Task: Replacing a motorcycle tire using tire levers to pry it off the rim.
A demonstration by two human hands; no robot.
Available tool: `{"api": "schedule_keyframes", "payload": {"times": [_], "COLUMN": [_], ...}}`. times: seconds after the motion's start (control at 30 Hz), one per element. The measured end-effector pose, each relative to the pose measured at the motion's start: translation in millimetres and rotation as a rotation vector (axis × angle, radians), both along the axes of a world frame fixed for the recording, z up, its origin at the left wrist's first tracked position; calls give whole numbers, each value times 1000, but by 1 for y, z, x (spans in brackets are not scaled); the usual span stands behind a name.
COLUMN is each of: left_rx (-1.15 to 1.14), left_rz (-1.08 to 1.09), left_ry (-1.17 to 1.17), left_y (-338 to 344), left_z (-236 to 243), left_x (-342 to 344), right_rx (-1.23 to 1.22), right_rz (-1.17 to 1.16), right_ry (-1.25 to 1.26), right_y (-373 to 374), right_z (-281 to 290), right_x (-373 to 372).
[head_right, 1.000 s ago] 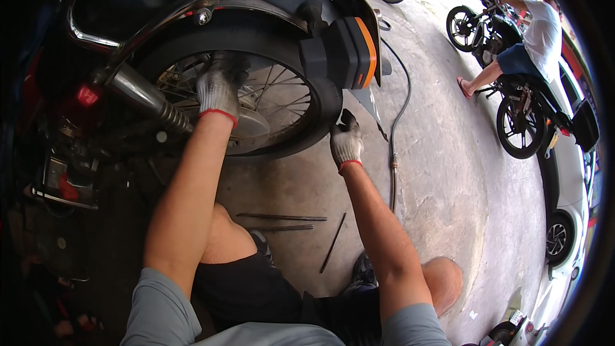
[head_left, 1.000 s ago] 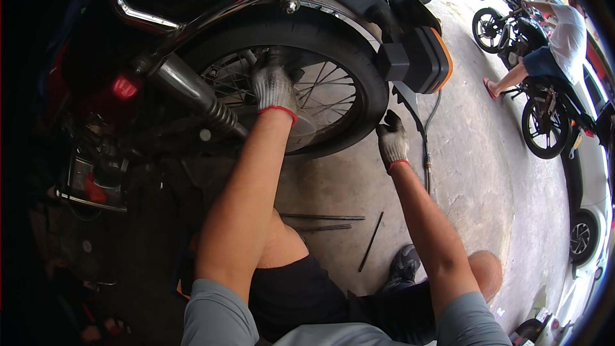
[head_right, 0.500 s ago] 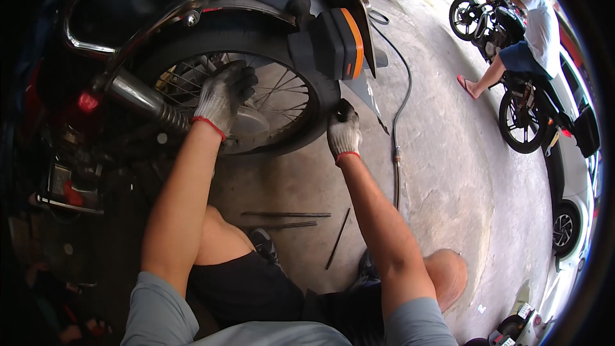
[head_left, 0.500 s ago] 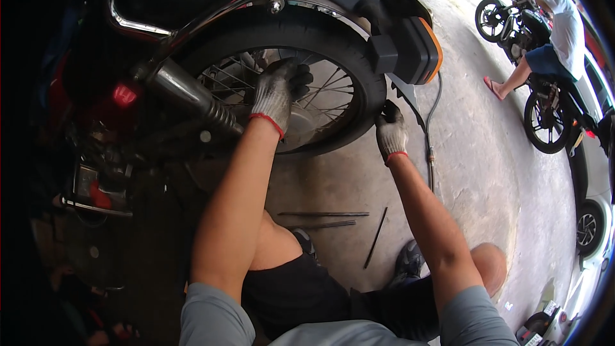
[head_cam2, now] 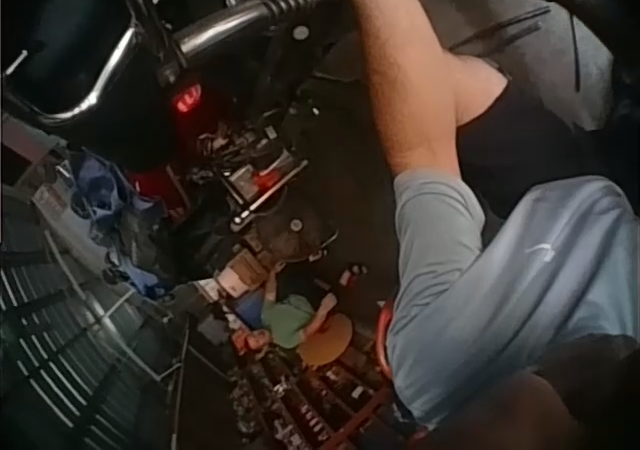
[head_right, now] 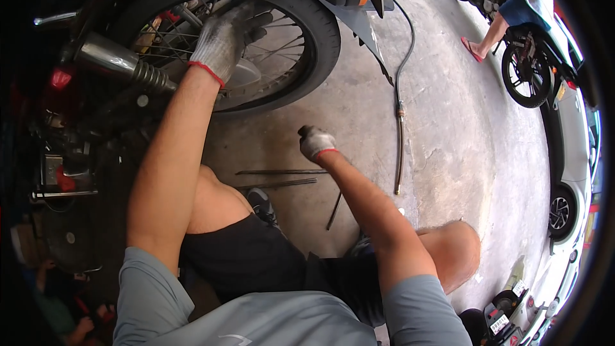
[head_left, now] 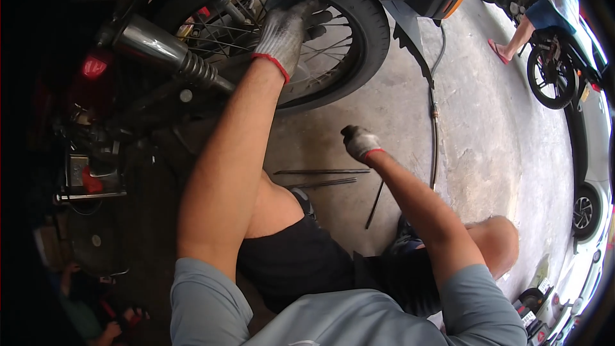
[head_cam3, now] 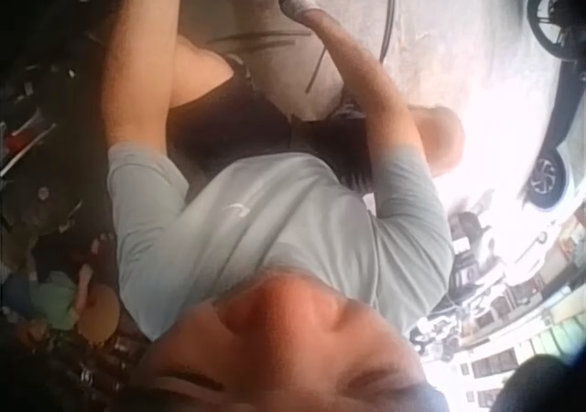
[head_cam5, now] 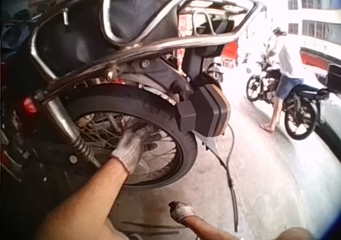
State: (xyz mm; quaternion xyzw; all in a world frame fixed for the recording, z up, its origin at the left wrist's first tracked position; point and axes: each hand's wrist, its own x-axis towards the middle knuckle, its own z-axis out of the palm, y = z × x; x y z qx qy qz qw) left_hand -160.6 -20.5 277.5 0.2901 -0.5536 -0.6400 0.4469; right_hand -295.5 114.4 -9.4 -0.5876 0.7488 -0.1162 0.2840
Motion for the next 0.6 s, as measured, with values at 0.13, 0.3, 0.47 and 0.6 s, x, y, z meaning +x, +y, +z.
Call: {"api": "schedule_keyframes", "payload": {"times": [0.13, 0.3, 0.47, 0.6], "left_rx": [-29, -39, -38, -49], "left_rz": [0, -14, 5, 9], "left_ry": [27, -37, -44, -70], "left_y": [12, 32, 46, 50], "left_z": [4, 2, 4, -4], "left_x": [-1, -4, -21, -32], "right_rx": [20, 246, 96, 33], "right_rz": [183, 251, 261, 334], "right_ry": [203, 538, 520, 506], "right_y": [49, 75, 80, 72], "right_z": [-43, -84, -98, -105], "right_x": [49, 73, 55, 47]}}
